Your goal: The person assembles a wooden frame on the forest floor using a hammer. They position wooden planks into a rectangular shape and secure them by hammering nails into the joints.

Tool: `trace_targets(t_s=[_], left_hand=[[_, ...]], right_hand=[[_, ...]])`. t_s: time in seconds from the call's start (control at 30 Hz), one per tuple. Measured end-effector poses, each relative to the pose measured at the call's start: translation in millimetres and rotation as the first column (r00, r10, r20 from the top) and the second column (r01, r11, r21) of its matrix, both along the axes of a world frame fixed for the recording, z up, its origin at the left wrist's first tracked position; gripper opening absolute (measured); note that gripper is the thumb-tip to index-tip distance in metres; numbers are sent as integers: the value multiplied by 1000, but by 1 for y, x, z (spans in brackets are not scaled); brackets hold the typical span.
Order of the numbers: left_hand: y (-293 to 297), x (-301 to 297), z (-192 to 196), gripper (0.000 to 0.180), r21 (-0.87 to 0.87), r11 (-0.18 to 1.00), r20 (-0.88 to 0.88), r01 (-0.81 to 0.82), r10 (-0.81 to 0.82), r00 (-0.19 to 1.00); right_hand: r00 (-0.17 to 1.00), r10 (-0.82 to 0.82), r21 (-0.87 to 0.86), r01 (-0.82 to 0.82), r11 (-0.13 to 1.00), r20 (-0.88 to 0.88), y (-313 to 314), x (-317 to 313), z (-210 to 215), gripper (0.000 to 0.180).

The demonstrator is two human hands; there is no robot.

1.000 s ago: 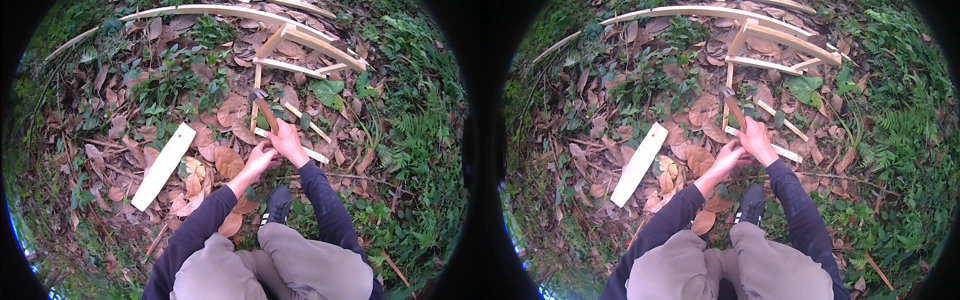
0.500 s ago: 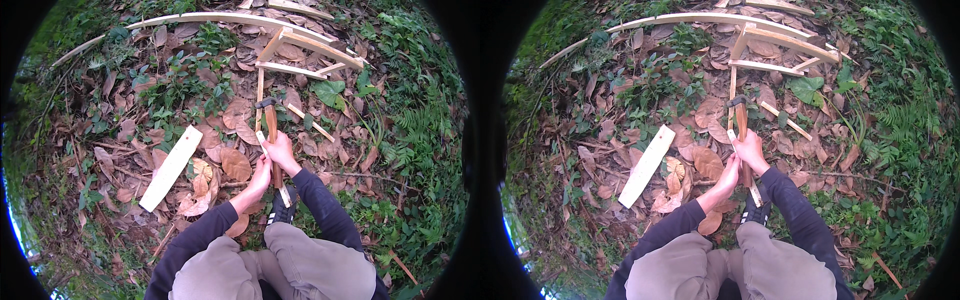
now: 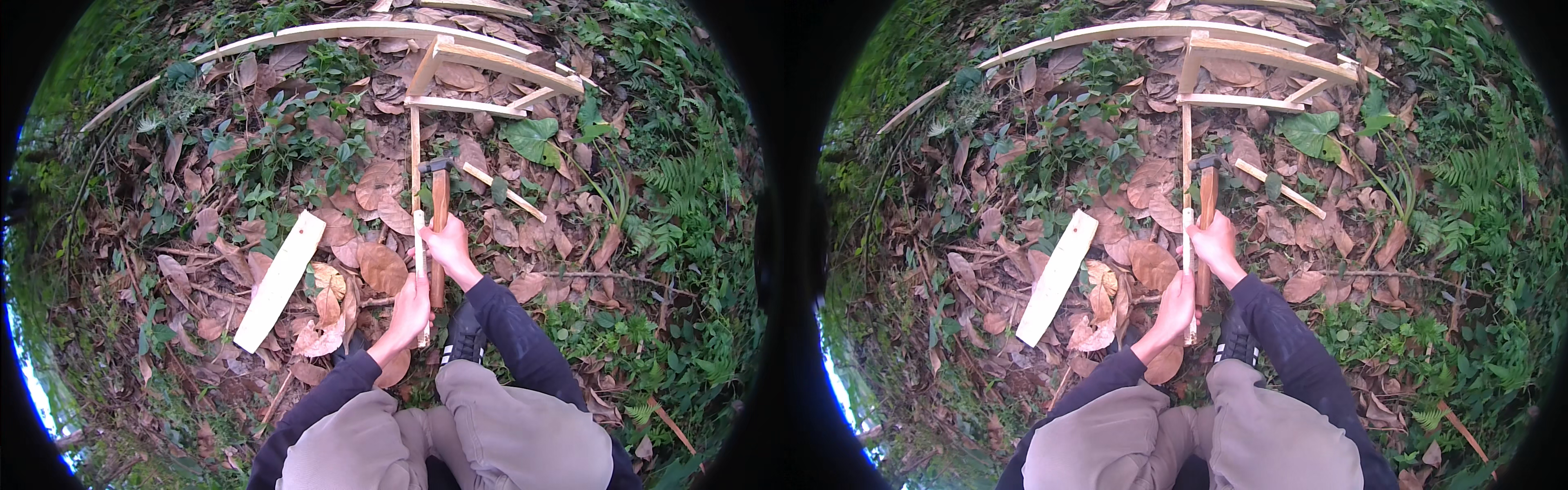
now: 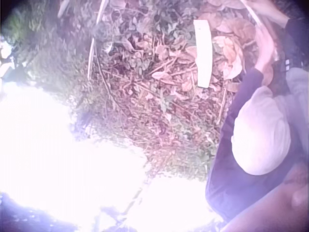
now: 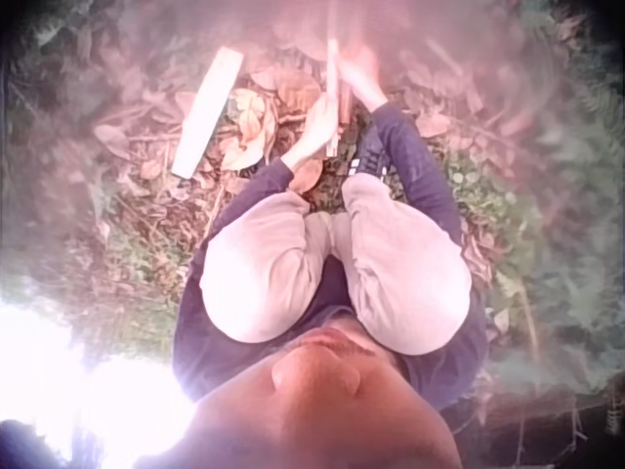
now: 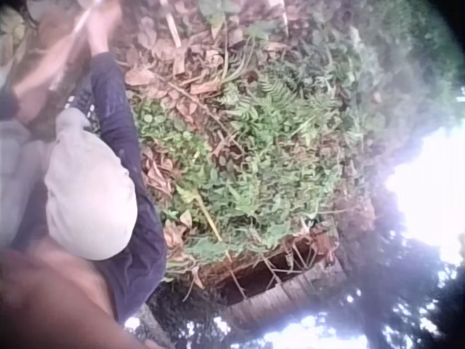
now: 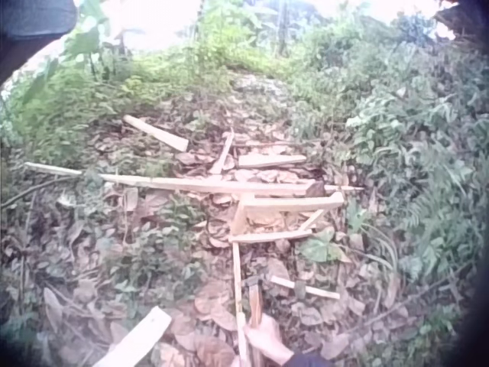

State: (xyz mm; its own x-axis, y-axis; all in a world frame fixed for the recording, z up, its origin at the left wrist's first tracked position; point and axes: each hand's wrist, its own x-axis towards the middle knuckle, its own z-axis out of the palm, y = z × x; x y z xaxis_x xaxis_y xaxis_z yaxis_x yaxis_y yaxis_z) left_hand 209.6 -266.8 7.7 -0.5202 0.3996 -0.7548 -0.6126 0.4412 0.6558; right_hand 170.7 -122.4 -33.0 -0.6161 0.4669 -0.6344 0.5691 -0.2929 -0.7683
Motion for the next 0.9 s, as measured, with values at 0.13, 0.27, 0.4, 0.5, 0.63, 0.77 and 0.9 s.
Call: trace_targets(t_s=[0.13,0.27,0.4,0.5,0.63,0.77,0.9], left_hand=[[-30,-10,-34,45,-133,981,-130,141,-158,979],[-36,-38,-5,47,-276,931,-212,237,-300,930],[-37,-47,8,51,-407,865,-270,292,-420,867],[-36,-49,6,55,-415,869,-373,271,-434,820],[-35,-57,13,59,-464,828,-290,315,-478,829],[-33,-55,9,60,-477,822,-308,311,-487,817],[-34,-56,10,62,-490,816,-322,307,-497,806]], right_hand=[[998,66,98,-65,993,-5,-10,-9,9,24],[991,121,158,-129,979,58,1,-1,28,37],[976,194,237,-213,948,103,18,26,49,39],[974,211,397,-224,890,78,33,56,49,41],[939,340,599,-299,742,48,34,79,55,40],[908,418,546,-345,764,-11,32,92,55,33],[852,523,630,-408,661,3,34,92,55,29]])
